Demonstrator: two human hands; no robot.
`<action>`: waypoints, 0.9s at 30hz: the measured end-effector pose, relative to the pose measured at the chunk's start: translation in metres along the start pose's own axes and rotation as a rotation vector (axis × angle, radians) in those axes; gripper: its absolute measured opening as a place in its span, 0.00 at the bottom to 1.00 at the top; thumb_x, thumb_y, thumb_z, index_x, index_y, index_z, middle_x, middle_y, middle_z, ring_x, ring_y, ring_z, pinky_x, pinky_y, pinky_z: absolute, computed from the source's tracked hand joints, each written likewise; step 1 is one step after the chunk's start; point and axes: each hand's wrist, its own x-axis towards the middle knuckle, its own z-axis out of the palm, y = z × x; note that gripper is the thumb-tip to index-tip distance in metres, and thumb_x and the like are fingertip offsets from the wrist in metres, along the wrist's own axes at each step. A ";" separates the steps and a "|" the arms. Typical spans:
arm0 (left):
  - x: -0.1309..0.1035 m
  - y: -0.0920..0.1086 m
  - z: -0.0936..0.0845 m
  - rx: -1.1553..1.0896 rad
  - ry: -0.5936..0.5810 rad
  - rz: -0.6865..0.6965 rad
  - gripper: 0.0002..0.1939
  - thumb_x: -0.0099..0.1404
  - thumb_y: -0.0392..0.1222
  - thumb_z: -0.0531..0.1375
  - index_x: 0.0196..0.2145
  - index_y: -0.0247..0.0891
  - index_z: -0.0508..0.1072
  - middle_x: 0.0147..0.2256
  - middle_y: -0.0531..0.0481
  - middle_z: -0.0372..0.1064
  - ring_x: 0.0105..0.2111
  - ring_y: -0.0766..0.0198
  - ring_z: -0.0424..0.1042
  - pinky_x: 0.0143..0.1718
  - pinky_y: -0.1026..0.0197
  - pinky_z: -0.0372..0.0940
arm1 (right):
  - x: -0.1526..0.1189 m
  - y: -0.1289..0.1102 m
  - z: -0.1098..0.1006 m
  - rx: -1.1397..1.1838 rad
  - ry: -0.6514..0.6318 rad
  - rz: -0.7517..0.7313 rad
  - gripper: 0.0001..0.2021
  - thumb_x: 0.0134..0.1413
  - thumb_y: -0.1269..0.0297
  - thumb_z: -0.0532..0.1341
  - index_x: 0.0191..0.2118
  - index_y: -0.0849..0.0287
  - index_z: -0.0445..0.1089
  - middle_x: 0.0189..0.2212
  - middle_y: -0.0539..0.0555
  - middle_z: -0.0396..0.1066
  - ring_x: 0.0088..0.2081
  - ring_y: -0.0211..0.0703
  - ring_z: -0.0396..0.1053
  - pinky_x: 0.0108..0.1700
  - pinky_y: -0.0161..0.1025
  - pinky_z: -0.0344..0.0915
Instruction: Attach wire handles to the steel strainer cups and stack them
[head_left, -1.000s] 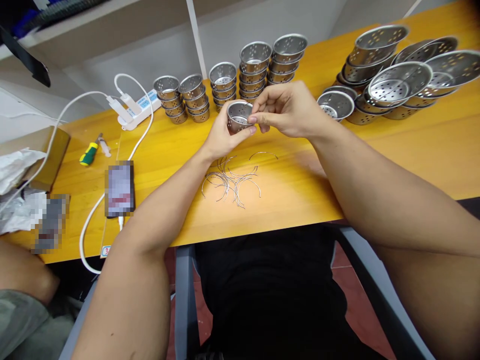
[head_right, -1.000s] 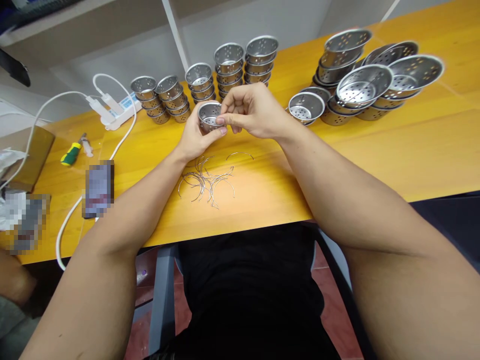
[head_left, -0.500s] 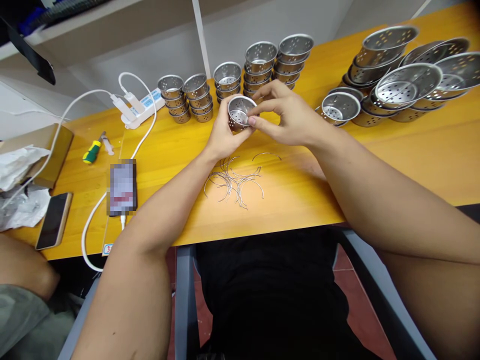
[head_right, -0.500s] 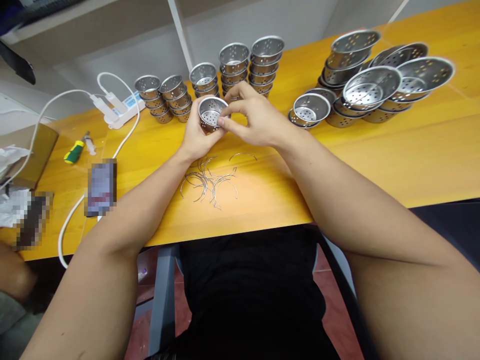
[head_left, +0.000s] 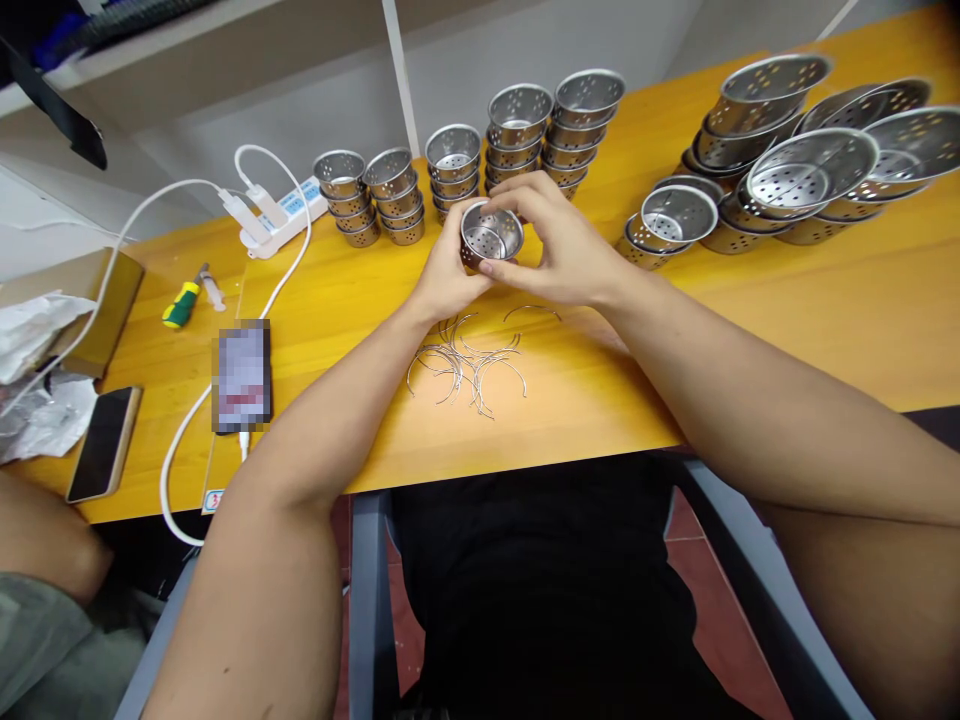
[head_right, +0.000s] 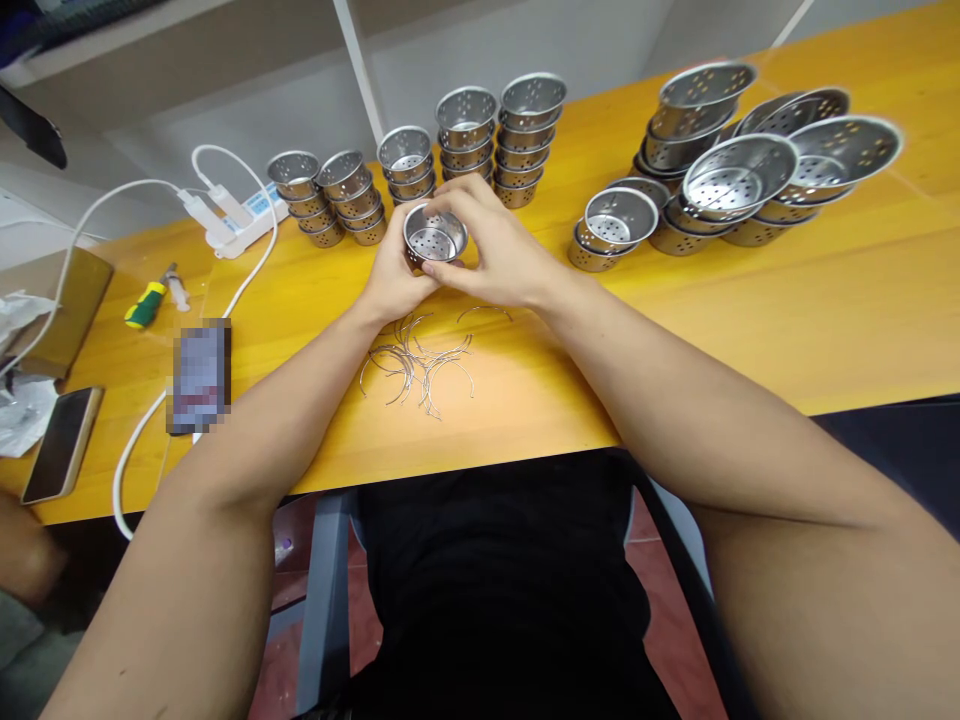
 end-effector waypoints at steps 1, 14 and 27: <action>0.001 0.001 0.001 -0.011 -0.005 -0.004 0.55 0.86 0.74 0.62 0.89 0.53 0.35 0.79 0.35 0.62 0.81 0.38 0.71 0.86 0.28 0.64 | 0.001 0.001 0.000 0.008 0.010 -0.007 0.50 0.63 0.18 0.73 0.79 0.41 0.73 0.79 0.62 0.71 0.82 0.83 0.64 0.84 0.79 0.64; -0.003 0.029 -0.016 0.077 -0.042 -0.095 0.54 0.80 0.77 0.68 0.87 0.52 0.50 0.81 0.30 0.64 0.81 0.36 0.72 0.86 0.26 0.64 | 0.001 0.014 -0.030 -0.416 -0.093 0.232 0.45 0.54 0.61 0.83 0.77 0.55 0.74 0.76 0.73 0.67 0.76 0.86 0.68 0.80 0.77 0.68; -0.001 0.037 -0.017 0.103 0.005 -0.115 0.42 0.85 0.69 0.62 0.84 0.51 0.57 0.76 0.34 0.68 0.78 0.37 0.71 0.86 0.29 0.61 | 0.001 0.015 -0.020 -0.294 -0.113 0.124 0.21 0.71 0.53 0.70 0.65 0.49 0.81 0.74 0.67 0.74 0.76 0.82 0.68 0.79 0.77 0.65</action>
